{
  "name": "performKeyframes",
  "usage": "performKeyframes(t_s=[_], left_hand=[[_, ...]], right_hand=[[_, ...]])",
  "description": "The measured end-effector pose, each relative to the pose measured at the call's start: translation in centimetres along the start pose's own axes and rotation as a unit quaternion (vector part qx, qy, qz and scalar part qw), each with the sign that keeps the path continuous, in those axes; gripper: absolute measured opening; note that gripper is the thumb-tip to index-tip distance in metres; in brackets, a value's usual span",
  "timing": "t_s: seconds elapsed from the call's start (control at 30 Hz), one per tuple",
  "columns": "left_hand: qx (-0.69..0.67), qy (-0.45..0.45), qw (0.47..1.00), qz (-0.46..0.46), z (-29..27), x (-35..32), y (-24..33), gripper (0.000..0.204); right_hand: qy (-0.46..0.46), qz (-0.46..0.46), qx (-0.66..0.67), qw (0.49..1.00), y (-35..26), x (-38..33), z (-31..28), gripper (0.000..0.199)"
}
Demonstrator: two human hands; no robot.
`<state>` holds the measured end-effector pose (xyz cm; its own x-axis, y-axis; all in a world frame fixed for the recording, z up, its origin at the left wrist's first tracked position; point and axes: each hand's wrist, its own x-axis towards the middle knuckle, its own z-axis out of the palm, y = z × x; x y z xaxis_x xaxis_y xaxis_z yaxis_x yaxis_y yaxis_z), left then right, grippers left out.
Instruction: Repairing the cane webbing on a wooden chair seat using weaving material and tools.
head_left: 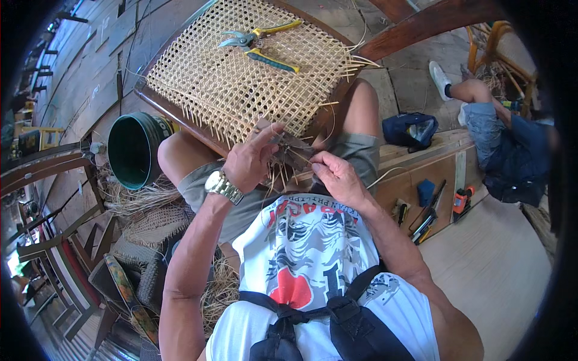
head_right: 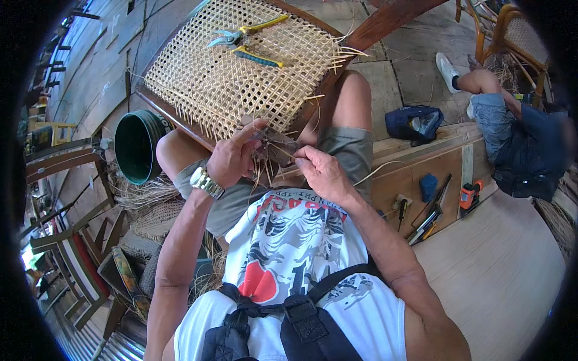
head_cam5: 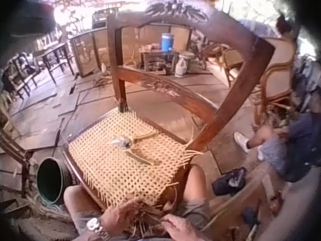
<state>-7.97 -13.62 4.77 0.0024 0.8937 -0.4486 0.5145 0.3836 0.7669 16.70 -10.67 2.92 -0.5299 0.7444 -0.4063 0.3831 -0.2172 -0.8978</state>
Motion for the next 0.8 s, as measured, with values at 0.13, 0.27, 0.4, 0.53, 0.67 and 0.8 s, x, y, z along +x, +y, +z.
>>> performKeyframes(t_s=[0.13,0.27,0.4,0.53,0.67,0.8], left_hand=[[0.003,0.02,0.998,0.066,0.4,-0.2,0.0,0.045],[0.037,0.032,0.996,0.074,-0.8,0.0,0.3,0.046],[0.058,-0.028,0.998,-0.016,-5.1,1.6,-0.1,0.055],[-0.048,-0.003,0.999,-0.024,-7.5,3.2,-1.7,0.055],[0.116,0.043,0.984,0.128,-8.7,3.3,-3.2,0.049],[-0.054,-0.022,0.998,0.004,-10.2,3.3,-4.5,0.052]], right_hand=[[-0.019,-0.013,0.029,0.999,0.5,-0.2,-0.4,0.017],[-0.032,0.044,-0.062,0.997,-1.0,0.8,-0.2,0.016],[-0.02,-0.01,-0.092,0.996,-3.5,4.4,1.4,0.021],[0.067,-0.106,-0.16,0.979,-2.8,4.5,1.1,0.024],[0.047,-0.029,-0.015,0.998,2.1,-6.3,-3.1,0.026],[0.151,0.165,0.533,0.816,7.8,-17.8,-6.9,0.033]])
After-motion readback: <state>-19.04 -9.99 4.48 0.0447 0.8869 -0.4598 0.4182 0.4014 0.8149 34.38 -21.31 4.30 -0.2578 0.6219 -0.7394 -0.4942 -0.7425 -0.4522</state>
